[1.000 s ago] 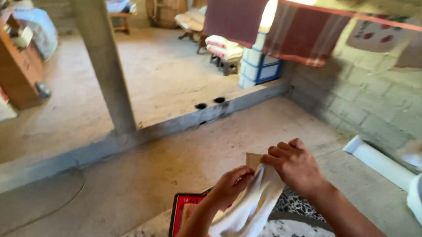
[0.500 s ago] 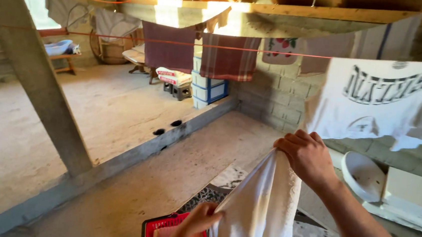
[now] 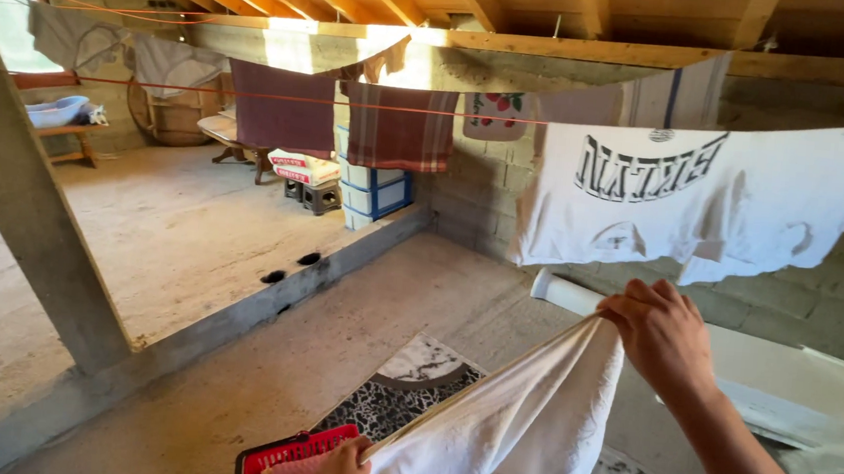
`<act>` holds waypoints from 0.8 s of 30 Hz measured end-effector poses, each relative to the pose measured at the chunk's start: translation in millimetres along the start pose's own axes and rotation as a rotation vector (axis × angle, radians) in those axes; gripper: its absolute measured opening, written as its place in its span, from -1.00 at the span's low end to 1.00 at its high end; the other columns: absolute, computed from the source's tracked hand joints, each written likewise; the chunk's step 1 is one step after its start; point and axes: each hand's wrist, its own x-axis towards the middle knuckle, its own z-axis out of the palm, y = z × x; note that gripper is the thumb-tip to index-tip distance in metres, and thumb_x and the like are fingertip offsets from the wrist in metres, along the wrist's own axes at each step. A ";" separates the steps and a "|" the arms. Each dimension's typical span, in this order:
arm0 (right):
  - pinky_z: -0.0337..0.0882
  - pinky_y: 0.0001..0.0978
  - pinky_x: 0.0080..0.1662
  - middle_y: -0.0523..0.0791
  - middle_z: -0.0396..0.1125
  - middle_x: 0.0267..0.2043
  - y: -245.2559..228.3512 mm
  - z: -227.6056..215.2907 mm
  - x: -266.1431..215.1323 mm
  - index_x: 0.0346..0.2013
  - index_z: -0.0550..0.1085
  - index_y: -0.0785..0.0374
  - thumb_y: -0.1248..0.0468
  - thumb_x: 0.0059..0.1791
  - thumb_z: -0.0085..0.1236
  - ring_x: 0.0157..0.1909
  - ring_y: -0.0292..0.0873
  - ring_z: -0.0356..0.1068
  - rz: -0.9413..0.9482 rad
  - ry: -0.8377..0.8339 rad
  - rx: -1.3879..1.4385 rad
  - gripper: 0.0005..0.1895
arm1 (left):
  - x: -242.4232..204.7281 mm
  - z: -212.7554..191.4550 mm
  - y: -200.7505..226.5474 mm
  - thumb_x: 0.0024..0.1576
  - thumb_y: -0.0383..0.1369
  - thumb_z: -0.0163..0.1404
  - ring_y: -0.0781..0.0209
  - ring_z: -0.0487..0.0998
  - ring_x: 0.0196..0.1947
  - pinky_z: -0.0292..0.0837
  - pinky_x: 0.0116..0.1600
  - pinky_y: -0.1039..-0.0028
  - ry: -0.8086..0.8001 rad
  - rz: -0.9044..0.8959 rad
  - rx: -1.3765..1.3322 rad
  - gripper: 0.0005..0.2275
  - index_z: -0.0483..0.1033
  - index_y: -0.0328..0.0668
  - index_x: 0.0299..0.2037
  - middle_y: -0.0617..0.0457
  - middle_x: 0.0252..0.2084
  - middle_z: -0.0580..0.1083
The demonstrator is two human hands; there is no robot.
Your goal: Hanging various pieces of laundry on a clothesline from a basket
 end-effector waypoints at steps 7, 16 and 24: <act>0.58 -0.16 -0.06 -0.41 0.53 -0.06 37.0 -36.2 -36.3 -0.08 0.60 -0.25 -0.07 0.10 -0.11 -0.04 -0.21 0.52 0.328 -0.238 -0.010 -0.69 | -22.3 -43.0 26.4 0.16 -0.06 -0.11 -0.01 0.62 0.00 0.44 0.07 0.06 0.052 -0.056 0.124 -0.80 0.56 0.30 -0.18 0.14 -0.09 0.61; 0.53 -0.09 -0.05 -0.30 0.61 -0.13 66.4 -29.2 -32.3 -0.11 0.59 -0.25 -0.12 0.09 -0.21 -0.02 -0.08 0.60 0.642 -0.591 -0.015 -0.63 | 4.8 -148.5 91.0 0.16 -0.03 -0.05 0.16 0.62 -0.20 0.40 -0.12 0.27 0.001 0.076 -0.094 -0.77 0.58 0.14 -0.24 0.16 -0.28 0.61; 0.57 -0.48 -0.13 -0.31 0.71 -0.36 138.0 37.5 63.4 -0.28 0.69 0.01 0.05 0.12 -0.02 -0.35 -0.38 0.60 0.617 -0.922 0.011 -0.67 | 77.4 -202.0 102.1 0.17 -0.28 0.12 0.46 0.37 -0.47 0.20 -0.39 0.47 -0.210 0.445 -0.316 -0.86 0.53 0.01 -0.43 0.28 -0.52 0.38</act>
